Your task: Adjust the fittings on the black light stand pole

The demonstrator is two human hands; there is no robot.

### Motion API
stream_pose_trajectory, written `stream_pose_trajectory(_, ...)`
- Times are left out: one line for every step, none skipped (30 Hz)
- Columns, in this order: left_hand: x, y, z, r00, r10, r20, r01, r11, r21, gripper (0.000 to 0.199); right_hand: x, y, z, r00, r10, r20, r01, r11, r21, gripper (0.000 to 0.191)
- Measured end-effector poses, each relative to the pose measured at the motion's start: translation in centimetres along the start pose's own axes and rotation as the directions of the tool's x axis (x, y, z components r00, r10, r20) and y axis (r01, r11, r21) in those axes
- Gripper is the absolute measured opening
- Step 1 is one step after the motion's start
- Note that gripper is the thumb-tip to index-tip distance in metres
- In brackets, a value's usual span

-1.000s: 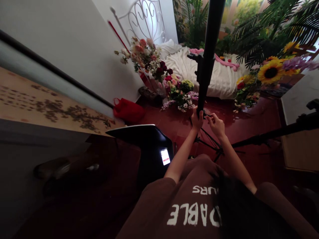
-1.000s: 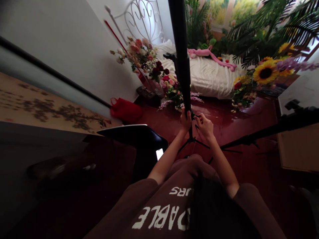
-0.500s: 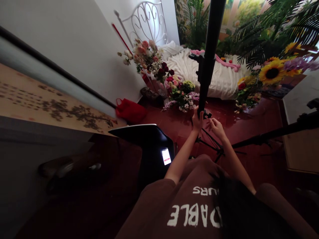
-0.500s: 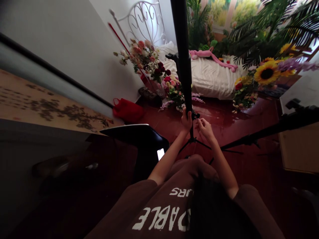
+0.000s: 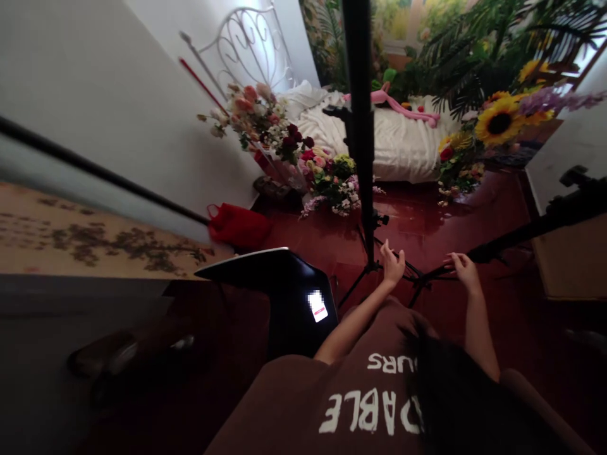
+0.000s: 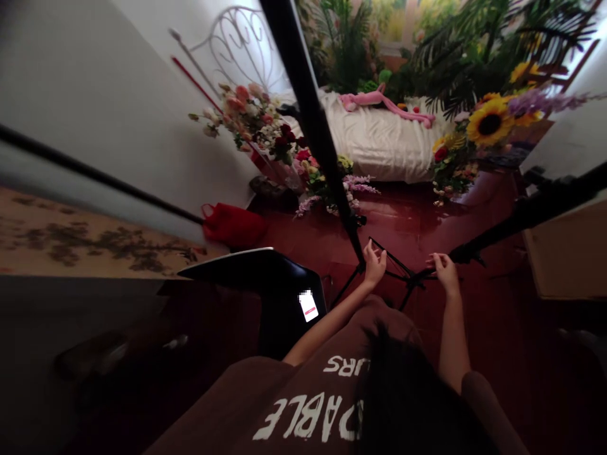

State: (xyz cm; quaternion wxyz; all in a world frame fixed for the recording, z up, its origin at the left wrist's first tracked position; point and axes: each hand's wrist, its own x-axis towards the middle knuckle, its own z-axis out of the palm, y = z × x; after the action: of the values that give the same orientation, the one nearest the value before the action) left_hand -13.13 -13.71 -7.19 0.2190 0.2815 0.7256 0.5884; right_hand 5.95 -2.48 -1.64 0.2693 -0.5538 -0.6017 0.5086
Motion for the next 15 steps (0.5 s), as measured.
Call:
stream_pose_trajectory(0.2, 0.5, 0.7, 0.997, 0.000, 0.075, 0.001, 1.000, -0.010, 0.060, -0.1, 0.3, -0.8, 0.999, 0.005, -0.043, -0.004, 1.000, 0.009, 0.066)
stream_pose_trajectory(0.5, 1.2, 1.4, 0.986, 0.020, 0.167, -0.016, 1.000, -0.024, 0.054, -0.4, 0.5, -1.4, 0.997, 0.015, -0.076, -0.014, 1.000, 0.011, 0.065)
stream_pose_trajectory(0.9, 2.2, 2.1, 0.962, 0.061, 0.267, -0.051, 0.998, -0.044, 0.048, -0.7, 0.6, -2.0, 0.994, 0.031, -0.103, -0.030, 0.999, 0.013, 0.065)
stream_pose_trajectory(1.3, 3.4, 2.8, 0.922, 0.124, 0.366, -0.103, 0.992, -0.077, 0.043, -1.0, 0.7, -2.4, 0.990, 0.053, -0.129, -0.050, 0.999, 0.021, 0.065)
stream_pose_trajectory(1.7, 4.6, 3.6, 0.871, 0.196, 0.451, -0.160, 0.980, -0.117, 0.040, -1.4, 0.7, -2.8, 0.984, 0.076, -0.162, -0.070, 0.997, 0.041, 0.065)
stream_pose_trajectory(2.0, 6.0, 4.4, 0.817, 0.264, 0.512, -0.211, 0.964, -0.161, 0.039, -1.8, 0.7, -3.1, 0.976, 0.098, -0.197, -0.084, 0.994, 0.076, 0.066)
stream_pose_trajectory(2.3, 7.3, 5.3, 0.766, 0.325, 0.555, -0.254, 0.946, -0.203, 0.039, -2.2, 0.7, -3.3, 0.966, 0.114, -0.233, -0.088, 0.989, 0.120, 0.068)
stream_pose_trajectory(2.4, 8.6, 6.3, 0.718, 0.379, 0.583, -0.292, 0.925, -0.243, 0.040, -2.6, 0.6, -3.5, 0.956, 0.121, -0.267, -0.078, 0.983, 0.166, 0.070)
stream_pose_trajectory(2.4, 9.8, 7.4, 0.675, 0.428, 0.602, -0.323, 0.904, -0.281, 0.041, -2.9, 0.5, -3.6, 0.949, 0.118, -0.293, -0.058, 0.977, 0.205, 0.071)
stream_pose_trajectory(2.2, 10.8, 8.5, 0.636, 0.469, 0.613, -0.348, 0.883, -0.314, 0.042, -3.2, 0.5, -3.7, 0.944, 0.108, -0.312, -0.034, 0.972, 0.233, 0.072)
stream_pose_trajectory(2.0, 11.6, 9.8, 0.605, 0.499, 0.620, -0.366, 0.866, -0.340, 0.042, -3.5, 0.4, -3.8, 0.942, 0.091, -0.323, -0.009, 0.969, 0.247, 0.072)
stream_pose_trajectory(1.7, 12.3, 11.0, 0.584, 0.516, 0.626, -0.374, 0.856, -0.357, 0.042, -3.7, 0.4, -3.8, 0.941, 0.074, -0.330, 0.011, 0.968, 0.250, 0.072)
stream_pose_trajectory(1.3, 12.7, 12.2, 0.578, 0.518, 0.631, -0.373, 0.855, -0.361, 0.042, -3.9, 0.4, -3.8, 0.939, 0.064, -0.338, 0.024, 0.968, 0.250, 0.072)
stream_pose_trajectory(0.9, 13.0, 13.3, 0.584, 0.507, 0.634, -0.363, 0.861, -0.355, 0.042, -4.0, 0.4, -3.8, 0.934, 0.064, -0.351, 0.028, 0.967, 0.252, 0.072)
stream_pose_trajectory(0.5, 13.2, 14.2, 0.598, 0.489, 0.634, -0.348, 0.872, -0.344, 0.042, -4.1, 0.4, -3.9, 0.925, 0.077, -0.372, 0.025, 0.965, 0.262, 0.073)
